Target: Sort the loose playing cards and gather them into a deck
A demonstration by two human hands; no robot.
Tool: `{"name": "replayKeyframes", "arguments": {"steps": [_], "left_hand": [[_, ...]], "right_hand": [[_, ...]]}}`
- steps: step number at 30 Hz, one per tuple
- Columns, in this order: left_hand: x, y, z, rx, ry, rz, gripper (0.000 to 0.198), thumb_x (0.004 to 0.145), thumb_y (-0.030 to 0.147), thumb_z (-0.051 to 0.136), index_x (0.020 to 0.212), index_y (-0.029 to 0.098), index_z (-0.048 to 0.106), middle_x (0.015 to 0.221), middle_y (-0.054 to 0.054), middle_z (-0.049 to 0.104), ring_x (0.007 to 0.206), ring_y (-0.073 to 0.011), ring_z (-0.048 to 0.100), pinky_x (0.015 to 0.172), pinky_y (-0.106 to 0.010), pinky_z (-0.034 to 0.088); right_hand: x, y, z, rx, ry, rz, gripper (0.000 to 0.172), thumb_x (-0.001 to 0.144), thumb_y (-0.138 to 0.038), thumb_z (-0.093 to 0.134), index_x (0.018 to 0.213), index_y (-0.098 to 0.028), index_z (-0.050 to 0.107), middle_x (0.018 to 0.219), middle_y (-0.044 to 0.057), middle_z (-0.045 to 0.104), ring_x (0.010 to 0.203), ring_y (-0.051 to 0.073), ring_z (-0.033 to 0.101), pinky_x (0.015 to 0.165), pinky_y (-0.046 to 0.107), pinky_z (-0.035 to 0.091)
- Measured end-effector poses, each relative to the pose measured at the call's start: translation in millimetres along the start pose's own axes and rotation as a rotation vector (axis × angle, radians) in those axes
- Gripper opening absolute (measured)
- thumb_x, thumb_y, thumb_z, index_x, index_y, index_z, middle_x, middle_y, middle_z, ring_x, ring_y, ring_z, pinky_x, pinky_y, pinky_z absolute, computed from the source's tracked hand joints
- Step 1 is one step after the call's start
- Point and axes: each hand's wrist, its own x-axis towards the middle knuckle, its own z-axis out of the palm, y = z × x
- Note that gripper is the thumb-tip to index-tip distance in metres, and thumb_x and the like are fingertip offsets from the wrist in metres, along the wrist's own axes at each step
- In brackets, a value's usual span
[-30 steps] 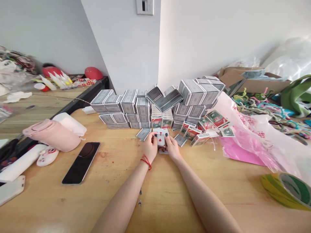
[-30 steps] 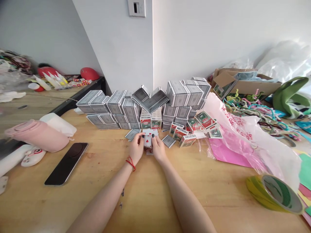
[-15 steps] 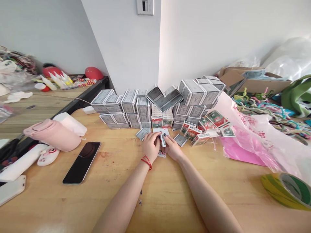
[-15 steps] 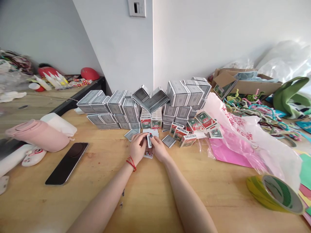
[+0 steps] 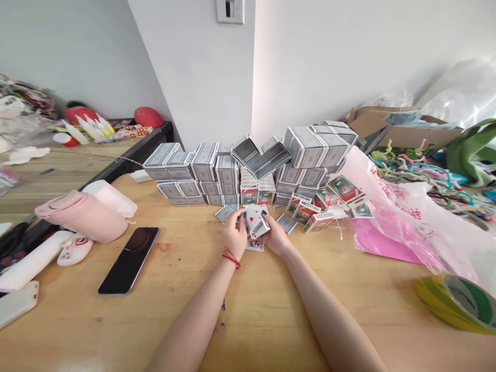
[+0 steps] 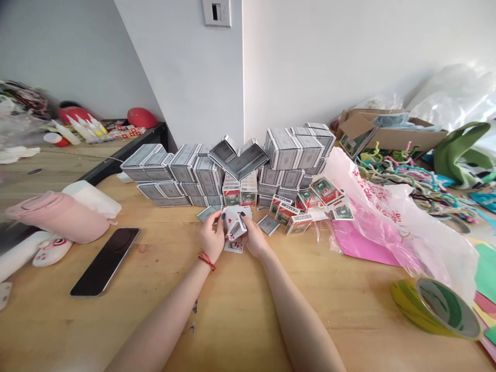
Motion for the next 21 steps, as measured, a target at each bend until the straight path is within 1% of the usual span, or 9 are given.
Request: {"name": "replayKeyframes", "arguments": {"steps": [3,6,8,10,13,17,21], "left_hand": [[3,-3,-0.2,-0.02,0.095,-0.079,0.027,0.08,0.026,0.043,0.103,0.017,0.053,0.094,-0.009,0.061,0.083,-0.0153,0.057,0.072,-0.029,0.047],[4,-6,-0.2,-0.01,0.153,-0.107,0.03,0.08,0.025,0.043,0.108,0.016,0.05,0.097,-0.01,0.059,0.084,-0.0153,0.057,0.07,-0.028,0.047],[4,-7,0.0,0.024,0.162,-0.096,0.03,0.08,0.024,0.043,0.107,0.017,0.051,0.097,-0.01,0.059,0.085,-0.0158,0.056,0.07,-0.028,0.047],[4,-8,0.1,0.058,0.157,-0.079,0.028,0.079,0.023,0.043,0.104,0.017,0.053,0.096,-0.01,0.059,0.086,-0.0165,0.056,0.072,-0.029,0.046],[3,-8,-0.2,0.075,0.14,-0.06,0.026,0.078,0.022,0.044,0.101,0.017,0.055,0.093,-0.009,0.059,0.087,-0.0171,0.055,0.073,-0.03,0.045],[3,-3,-1.9,0.045,0.099,-0.055,0.024,0.078,0.022,0.044,0.099,0.017,0.055,0.089,-0.008,0.059,0.082,-0.0158,0.056,0.072,-0.029,0.046],[3,2,-3.3,-0.049,0.042,-0.056,0.024,0.077,0.022,0.045,0.099,0.016,0.054,0.09,-0.008,0.058,0.081,-0.0149,0.056,0.071,-0.029,0.046]], "right_hand": [[-1,-3,-1,-0.028,-0.044,0.036,0.035,0.078,-0.041,0.042,0.093,-0.012,0.055,0.073,0.009,0.065,0.057,0.019,0.06,0.046,0.029,0.047],[-3,-7,-3,-0.012,-0.087,0.051,0.041,0.079,-0.043,0.036,0.098,-0.012,0.054,0.076,0.01,0.064,0.055,0.018,0.059,0.039,0.025,0.043],[-4,-9,-5,0.012,-0.116,0.061,0.043,0.08,-0.045,0.032,0.097,-0.012,0.053,0.076,0.01,0.064,0.054,0.017,0.059,0.04,0.026,0.044],[-6,-11,-5,0.036,-0.145,0.079,0.044,0.079,-0.046,0.031,0.093,-0.012,0.055,0.073,0.01,0.064,0.055,0.018,0.059,0.042,0.027,0.045],[-9,-13,-4,0.061,-0.166,0.076,0.045,0.077,-0.05,0.033,0.085,-0.012,0.056,0.07,0.009,0.063,0.063,0.021,0.06,0.047,0.03,0.046],[-11,-15,-1,0.063,-0.1,-0.021,0.044,0.075,-0.051,0.038,0.088,-0.015,0.057,0.075,0.01,0.064,0.074,0.023,0.06,0.058,0.035,0.048],[-8,-16,-1,0.058,0.007,-0.137,0.041,0.074,-0.049,0.041,0.09,-0.016,0.057,0.078,0.009,0.064,0.078,0.023,0.06,0.064,0.037,0.049]]}}
